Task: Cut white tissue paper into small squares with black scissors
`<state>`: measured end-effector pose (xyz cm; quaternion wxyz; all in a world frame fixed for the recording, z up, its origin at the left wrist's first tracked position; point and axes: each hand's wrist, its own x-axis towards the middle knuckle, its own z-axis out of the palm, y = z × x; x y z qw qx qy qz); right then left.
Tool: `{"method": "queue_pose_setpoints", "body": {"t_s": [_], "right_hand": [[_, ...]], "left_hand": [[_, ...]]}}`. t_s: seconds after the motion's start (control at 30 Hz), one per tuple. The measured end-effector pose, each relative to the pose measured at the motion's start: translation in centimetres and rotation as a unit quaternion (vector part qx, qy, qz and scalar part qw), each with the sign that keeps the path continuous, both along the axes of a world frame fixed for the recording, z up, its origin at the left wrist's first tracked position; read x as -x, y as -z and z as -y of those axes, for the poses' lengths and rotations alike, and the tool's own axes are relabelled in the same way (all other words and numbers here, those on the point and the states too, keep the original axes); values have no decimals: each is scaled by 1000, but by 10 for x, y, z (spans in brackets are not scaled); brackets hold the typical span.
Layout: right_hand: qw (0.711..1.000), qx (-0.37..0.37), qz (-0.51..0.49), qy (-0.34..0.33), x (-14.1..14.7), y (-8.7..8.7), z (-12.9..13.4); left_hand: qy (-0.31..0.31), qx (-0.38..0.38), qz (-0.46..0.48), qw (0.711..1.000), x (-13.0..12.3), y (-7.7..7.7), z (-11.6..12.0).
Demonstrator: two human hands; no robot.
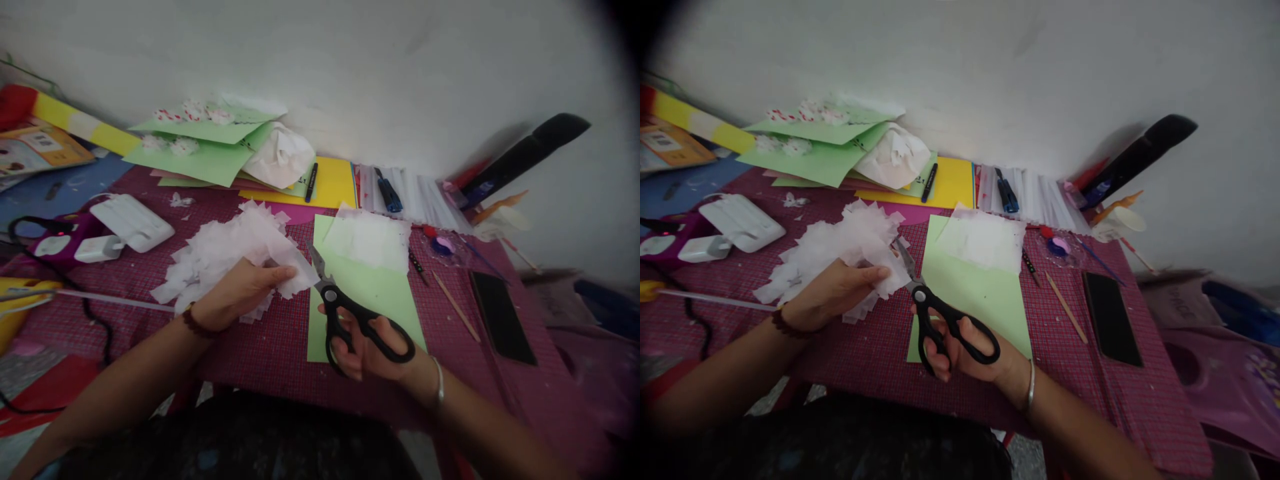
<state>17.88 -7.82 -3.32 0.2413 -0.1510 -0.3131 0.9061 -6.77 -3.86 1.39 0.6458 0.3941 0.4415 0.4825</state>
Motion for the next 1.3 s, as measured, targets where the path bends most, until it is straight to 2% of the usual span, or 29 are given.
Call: {"method": "queue_pose_setpoints", "body": {"t_s": [0.13,0.27,0.37,0.47,0.67,0.83,1.07,1.3], "right_hand": [[999,-14,34,24,0,-6,1],[996,-50,65,45,0,-12,1],[988,-102,104,58,-1,-13,1],[975,-156,146,65,-3,-12,0],[955,-189,222,54,-5,-14,-2],[946,-191,259,41,-6,-11,-4],[950,-192,243,39,-6,-12,-3],[968,-195,158,23,-7,-13,-3]], "left_hand": [[-10,13,8,1000,-1,-2,1],[-2,-14,73,997,-2,-1,1],[-43,-5,157,987,2,1,-2],[-85,37,196,976,10,1,-7],[-131,58,193,971,14,-6,-10],[-151,22,134,979,8,-8,-10],[-201,38,115,972,9,-5,-11],[-143,4,142,980,10,-1,-11]]}}
